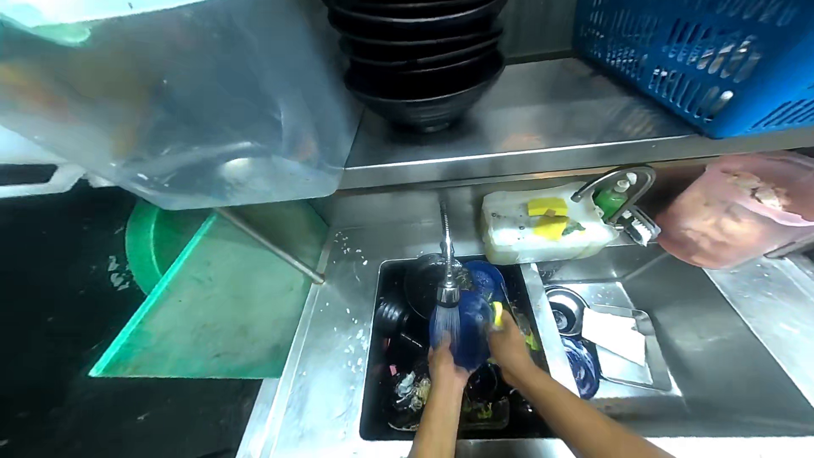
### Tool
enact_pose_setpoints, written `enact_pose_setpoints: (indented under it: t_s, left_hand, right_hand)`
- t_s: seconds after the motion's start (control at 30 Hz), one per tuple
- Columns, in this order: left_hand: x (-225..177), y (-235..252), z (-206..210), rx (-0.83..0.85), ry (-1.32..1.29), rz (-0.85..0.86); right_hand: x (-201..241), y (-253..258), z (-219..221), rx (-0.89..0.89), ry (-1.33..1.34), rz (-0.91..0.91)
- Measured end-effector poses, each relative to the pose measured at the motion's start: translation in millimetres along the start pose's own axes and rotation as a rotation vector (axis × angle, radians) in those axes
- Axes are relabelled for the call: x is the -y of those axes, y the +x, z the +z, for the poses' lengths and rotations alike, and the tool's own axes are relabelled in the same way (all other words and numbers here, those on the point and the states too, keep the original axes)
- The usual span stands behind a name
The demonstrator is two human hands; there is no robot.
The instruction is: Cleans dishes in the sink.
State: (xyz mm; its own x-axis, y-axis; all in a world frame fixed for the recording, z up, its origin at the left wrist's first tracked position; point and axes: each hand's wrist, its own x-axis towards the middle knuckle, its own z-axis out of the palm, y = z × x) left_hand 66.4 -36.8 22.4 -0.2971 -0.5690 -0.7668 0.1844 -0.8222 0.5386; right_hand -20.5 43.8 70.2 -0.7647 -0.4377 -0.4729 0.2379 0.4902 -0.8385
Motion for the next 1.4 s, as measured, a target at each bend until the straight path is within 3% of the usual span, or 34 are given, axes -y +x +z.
enact_pose_setpoints:
  t_s: [0.1,0.2,0.3,0.37,0.43,0.57,0.67,0.73,0.83,0.97,1.1,1.2,1.3,1.4]
  left_hand:
    - [19,-10,17,-0.025,0.119,0.018]
    - [19,-26,39,0.118,0.093,-0.198]
    - [20,-38,37,0.455,0.094,-0.444]
    - [23,-41,38,0.626,0.142,-0.459]
    - [27,-37,38,0.532,0.317,-0.326]
    - [38,-9,16,0.025,0.628,0.012]
    - [31,1,9,-0.140,0.664,0.183]
    - [29,-7,12,-0.045,0.638,0.320]
    - [31,-29,19,0.241,0.649,0.283]
    - [32,-34,19,0.330,0.668,0.128]
    - [22,-8,12,0.449,0.956,0.168]
    - [18,10,6,0.406,1.262,0.289]
    - [20,23,-3,0.274,1.466,0.396]
    - [26,11,-1,0.327,1.774,0.579]
  right_hand:
    - [20,-46,13,-0.001,0.141,0.022]
    - [50,-24,-19,-0.093,0.045,-0.182]
    - [68,6,-57,-0.015,0.198,-0.109]
    - [51,12,-57,0.033,0.447,0.053]
    - [19,-3,-41,0.068,0.689,0.184]
    - [-3,-33,-26,0.215,0.768,0.422]
    - [0,-36,-38,0.284,0.579,0.282]
    - [-9,-24,-47,0.194,0.438,0.136]
    - [-14,-12,-56,0.023,0.479,0.049]
    - [-22,-18,-60,-0.017,0.475,-0.045]
    - [-38,-27,-80,-0.065,0.380,-0.081]
    - [-52,-30,-105,-0.166,0.324,-0.078]
    - [-70,-24,-144,-0.396,0.444,-0.026]
    - [-109,-11,-183,-0.571,0.596,0.136]
